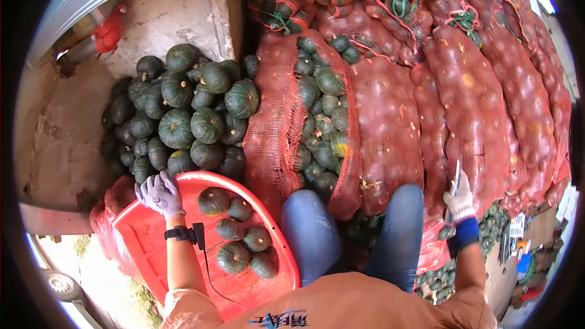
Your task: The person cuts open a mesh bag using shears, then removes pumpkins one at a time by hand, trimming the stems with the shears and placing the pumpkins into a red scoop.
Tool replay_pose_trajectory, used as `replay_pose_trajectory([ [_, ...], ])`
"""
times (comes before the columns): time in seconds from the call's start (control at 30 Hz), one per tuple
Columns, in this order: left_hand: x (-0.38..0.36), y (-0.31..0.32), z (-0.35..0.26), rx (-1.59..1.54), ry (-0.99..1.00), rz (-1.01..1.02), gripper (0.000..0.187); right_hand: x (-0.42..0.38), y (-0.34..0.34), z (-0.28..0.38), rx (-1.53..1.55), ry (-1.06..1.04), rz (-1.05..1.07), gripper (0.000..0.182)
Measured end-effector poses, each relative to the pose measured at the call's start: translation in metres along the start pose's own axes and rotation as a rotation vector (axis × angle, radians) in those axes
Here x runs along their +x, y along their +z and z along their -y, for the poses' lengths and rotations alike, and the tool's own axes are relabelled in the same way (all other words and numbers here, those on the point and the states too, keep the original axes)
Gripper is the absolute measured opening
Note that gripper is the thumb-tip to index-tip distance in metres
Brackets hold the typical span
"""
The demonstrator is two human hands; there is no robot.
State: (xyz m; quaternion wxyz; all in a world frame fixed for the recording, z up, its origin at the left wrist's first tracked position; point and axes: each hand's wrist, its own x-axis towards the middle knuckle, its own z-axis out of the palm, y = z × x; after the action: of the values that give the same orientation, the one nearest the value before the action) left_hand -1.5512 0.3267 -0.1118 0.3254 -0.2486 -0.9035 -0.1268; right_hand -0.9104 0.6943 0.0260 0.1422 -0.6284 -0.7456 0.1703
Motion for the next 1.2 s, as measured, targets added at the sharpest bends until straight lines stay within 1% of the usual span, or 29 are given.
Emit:
replay_pose_trajectory([
  [0.07, 0.0, 0.004, 0.0, 0.03, 0.042, -0.043, 0.031, 0.009, 0.01, 0.014, -0.008, 0.013, 0.13, 0.075],
  [0.13, -0.004, 0.013, 0.006, 0.009, 0.078, -0.042, 0.028, 0.024, 0.029, -0.002, -0.117, 0.129, 0.251, 0.065],
  [0.2, -0.004, 0.013, 0.007, 0.023, 0.077, -0.029, 0.029, 0.034, 0.031, -0.002, -0.103, 0.207, 0.497, 0.06],
  [0.23, -0.004, 0.014, 0.007, 0.021, 0.075, -0.042, 0.029, 0.039, 0.029, -0.004, -0.028, 0.234, 0.659, 0.057],
  [0.27, -0.006, 0.022, 0.011, 0.029, 0.096, -0.106, 0.03, 0.045, 0.022, 0.01, 0.093, 0.242, 0.819, 0.054],
  [0.33, -0.003, 0.018, 0.008, 0.062, 0.108, -0.082, 0.03, 0.053, 0.014, 0.034, 0.279, 0.212, 1.059, 0.049],
  [0.37, -0.006, 0.021, 0.01, 0.105, 0.062, -0.013, 0.03, 0.058, 0.008, 0.054, 0.333, 0.153, 1.12, 0.046],
  [0.4, -0.006, 0.016, 0.008, 0.106, 0.064, 0.023, 0.03, 0.063, 0.003, 0.077, 0.353, 0.076, 1.156, 0.044],
  [0.43, -0.007, 0.015, 0.007, 0.112, 0.079, 0.011, 0.03, 0.07, -0.003, 0.101, 0.35, -0.003, 1.176, 0.041],
  [0.47, -0.007, 0.013, 0.008, 0.119, 0.105, -0.003, 0.03, 0.073, -0.008, 0.13, 0.267, -0.13, 1.146, 0.038],
  [0.5, -0.008, 0.01, 0.007, 0.114, 0.148, 0.002, 0.031, 0.08, -0.012, 0.15, 0.272, -0.196, 1.147, 0.037],
  [0.53, -0.011, 0.015, 0.011, 0.123, 0.142, -0.02, 0.032, 0.092, -0.012, 0.163, 0.273, -0.263, 1.146, 0.037],
  [0.57, -0.011, 0.012, 0.01, 0.129, 0.141, -0.001, 0.032, 0.106, -0.001, 0.164, 0.218, -0.409, 1.094, 0.039],
  [0.6, -0.011, 0.009, 0.009, 0.137, 0.135, 0.014, 0.033, 0.115, 0.001, 0.177, 0.096, -0.494, 1.039, 0.045],
  [0.63, -0.01, 0.007, 0.007, 0.145, 0.14, 0.045, 0.031, 0.128, 0.01, 0.181, 0.006, -0.547, 1.048, 0.049],
  [0.67, -0.01, 0.005, 0.009, 0.161, 0.207, 0.087, 0.029, 0.144, 0.02, 0.186, -0.088, -0.607, 1.057, 0.053],
  [0.73, -0.01, 0.005, 0.014, 0.178, 0.231, 0.14, 0.027, 0.166, 0.033, 0.201, -0.069, -0.583, 1.26, 0.054],
  [0.77, -0.011, 0.005, 0.017, 0.184, 0.16, 0.227, 0.029, 0.175, 0.039, 0.206, -0.09, -0.602, 1.315, 0.055],
  [0.8, -0.008, 0.006, 0.016, 0.188, 0.166, 0.224, 0.029, 0.183, 0.045, 0.209, -0.104, -0.629, 1.368, 0.055],
  [0.87, -0.01, 0.003, 0.014, 0.207, 0.158, 0.215, 0.03, 0.205, 0.059, 0.207, -0.171, -0.558, 1.518, 0.053],
  [0.9, -0.001, -0.006, 0.005, 0.194, 0.084, 0.38, 0.032, 0.217, 0.063, 0.206, -0.147, -0.555, 1.588, 0.049],
  [0.93, 0.008, -0.018, -0.004, 0.191, 0.031, 0.569, 0.032, 0.231, 0.074, 0.195, -0.022, -0.613, 1.593, 0.05],
  [1.0, 0.013, -0.021, -0.019, 0.225, 0.088, 0.472, 0.03, 0.265, 0.082, 0.205, -0.159, -0.478, 1.589, 0.053],
  [1.03, 0.016, -0.024, -0.03, 0.185, 0.046, 0.466, 0.035, 0.284, 0.084, 0.221, -0.25, -0.491, 1.489, 0.055],
  [1.07, 0.034, -0.034, -0.067, 0.176, 0.07, 0.405, 0.041, 0.313, 0.122, 0.197, -0.046, -0.52, 1.471, 0.051],
  [1.1, 0.052, -0.04, -0.107, 0.126, 0.071, 0.389, 0.041, 0.342, 0.165, 0.178, 0.057, -0.6, 1.334, 0.05],
  [1.13, 0.064, -0.041, -0.149, 0.077, 0.067, 0.379, 0.041, 0.362, 0.181, 0.191, 0.269, -0.482, 1.282, 0.05],
  [1.17, 0.068, -0.036, -0.188, -0.092, 0.037, 0.406, 0.042, 0.378, 0.191, 0.213, 0.484, -0.384, 1.224, 0.05],
  [1.2, 0.071, -0.028, -0.227, -0.261, 0.003, 0.428, 0.042, 0.391, 0.199, 0.236, 0.79, -0.073, 1.216, 0.052],
])
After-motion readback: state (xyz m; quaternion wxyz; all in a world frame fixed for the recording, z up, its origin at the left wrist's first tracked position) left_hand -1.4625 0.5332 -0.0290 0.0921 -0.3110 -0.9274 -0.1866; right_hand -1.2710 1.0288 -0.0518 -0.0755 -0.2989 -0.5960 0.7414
